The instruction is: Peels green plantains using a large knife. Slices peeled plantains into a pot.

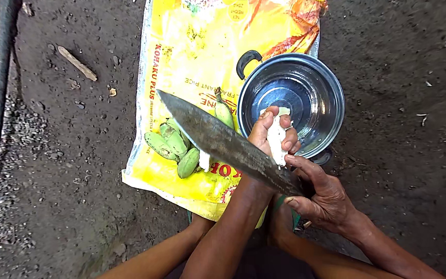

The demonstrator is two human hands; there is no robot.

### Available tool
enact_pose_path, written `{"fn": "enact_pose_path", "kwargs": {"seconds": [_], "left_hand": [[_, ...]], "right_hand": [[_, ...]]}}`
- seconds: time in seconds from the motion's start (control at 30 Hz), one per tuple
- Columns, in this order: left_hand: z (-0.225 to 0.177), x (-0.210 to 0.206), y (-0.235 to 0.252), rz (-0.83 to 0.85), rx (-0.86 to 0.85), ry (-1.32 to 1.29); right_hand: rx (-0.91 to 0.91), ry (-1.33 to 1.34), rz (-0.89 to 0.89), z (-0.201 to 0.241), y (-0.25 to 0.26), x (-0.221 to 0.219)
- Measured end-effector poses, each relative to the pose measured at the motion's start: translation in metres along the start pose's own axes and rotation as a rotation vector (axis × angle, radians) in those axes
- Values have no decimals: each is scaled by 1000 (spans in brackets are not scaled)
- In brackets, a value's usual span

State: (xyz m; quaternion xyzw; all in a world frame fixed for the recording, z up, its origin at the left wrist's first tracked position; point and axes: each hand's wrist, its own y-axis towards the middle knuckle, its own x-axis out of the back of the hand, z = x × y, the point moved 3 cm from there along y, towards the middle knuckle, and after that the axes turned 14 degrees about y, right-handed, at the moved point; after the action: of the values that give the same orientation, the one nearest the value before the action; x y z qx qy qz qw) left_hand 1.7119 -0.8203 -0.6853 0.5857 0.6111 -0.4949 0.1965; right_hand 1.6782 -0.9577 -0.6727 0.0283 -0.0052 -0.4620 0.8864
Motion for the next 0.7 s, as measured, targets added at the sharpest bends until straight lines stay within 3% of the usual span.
{"fn": "enact_pose_path", "kwargs": {"seconds": [0.1, 0.4, 0.7], "left_hand": [[4, -12, -4, -95, -9, -88], [-4, -3, -1, 62, -29, -19], [-6, -7, -5, 37, 13, 28]], "right_hand": [[14, 14, -15, -2, 2, 2], [-62, 9, 81, 1, -2, 9], [-96, 25, 113, 1, 0, 8]]}}
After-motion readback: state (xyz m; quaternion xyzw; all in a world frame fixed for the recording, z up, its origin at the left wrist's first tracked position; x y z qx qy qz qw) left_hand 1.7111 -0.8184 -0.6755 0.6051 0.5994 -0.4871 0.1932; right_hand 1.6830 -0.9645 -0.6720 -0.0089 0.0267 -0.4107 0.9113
